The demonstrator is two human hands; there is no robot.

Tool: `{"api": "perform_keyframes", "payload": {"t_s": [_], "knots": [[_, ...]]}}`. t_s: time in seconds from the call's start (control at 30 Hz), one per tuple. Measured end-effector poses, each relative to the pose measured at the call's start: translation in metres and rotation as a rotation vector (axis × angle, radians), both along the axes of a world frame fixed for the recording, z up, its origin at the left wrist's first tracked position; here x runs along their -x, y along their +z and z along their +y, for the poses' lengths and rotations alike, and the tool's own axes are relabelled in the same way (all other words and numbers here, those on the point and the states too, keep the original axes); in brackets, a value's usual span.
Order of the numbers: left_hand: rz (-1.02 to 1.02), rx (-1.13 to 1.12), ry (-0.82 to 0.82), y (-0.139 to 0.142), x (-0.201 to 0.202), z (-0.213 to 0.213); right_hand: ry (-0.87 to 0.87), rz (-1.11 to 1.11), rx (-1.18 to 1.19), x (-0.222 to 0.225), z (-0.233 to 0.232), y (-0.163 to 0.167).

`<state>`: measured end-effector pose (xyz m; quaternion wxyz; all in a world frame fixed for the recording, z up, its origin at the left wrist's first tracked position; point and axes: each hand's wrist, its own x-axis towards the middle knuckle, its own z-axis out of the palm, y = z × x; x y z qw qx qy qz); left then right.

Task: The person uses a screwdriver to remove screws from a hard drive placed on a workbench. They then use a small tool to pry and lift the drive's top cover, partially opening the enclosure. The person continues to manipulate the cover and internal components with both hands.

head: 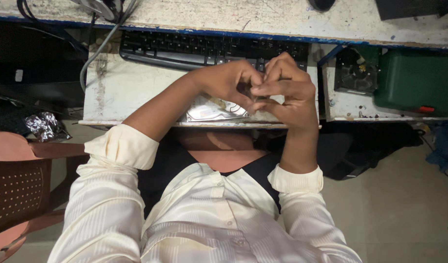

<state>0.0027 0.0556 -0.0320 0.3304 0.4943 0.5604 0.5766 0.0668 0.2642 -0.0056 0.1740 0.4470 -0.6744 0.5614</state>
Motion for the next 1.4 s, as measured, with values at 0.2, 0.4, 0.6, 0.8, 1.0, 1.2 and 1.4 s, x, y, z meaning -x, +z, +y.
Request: {"api": "perform_keyframes", "payload": {"t_s": [0.2,0.4,0.6,0.8,1.0,1.2,1.4], "knots": [[0.121,0.181,0.084,0.000,0.000,-0.002,-0.010,-0.169,0.034,-0.006,0.003,0.005],[0.081,0.123,0.109,-0.003,-0.001,0.002,0.013,0.054,-0.012,0.004,0.003,0.001],[-0.152,0.081,0.132,-0.012,0.004,-0.003,0.008,-0.229,0.060,-0.005,0.002,-0.003],[-0.018,0.001,0.002,-0.006,0.005,-0.002,-0.071,0.076,0.013,0.003,0.000,0.001],[-0.075,-0.013,0.005,-0.006,0.005,-0.001,-0.026,-0.126,0.050,-0.004,-0.001,-0.002],[-0.037,0.034,0.031,-0.005,0.004,0.000,-0.097,0.102,0.023,0.000,-0.003,0.004],[-0.019,-0.101,-0.010,-0.001,0.001,0.002,-0.069,-0.022,-0.005,-0.003,-0.002,0.005]]}}
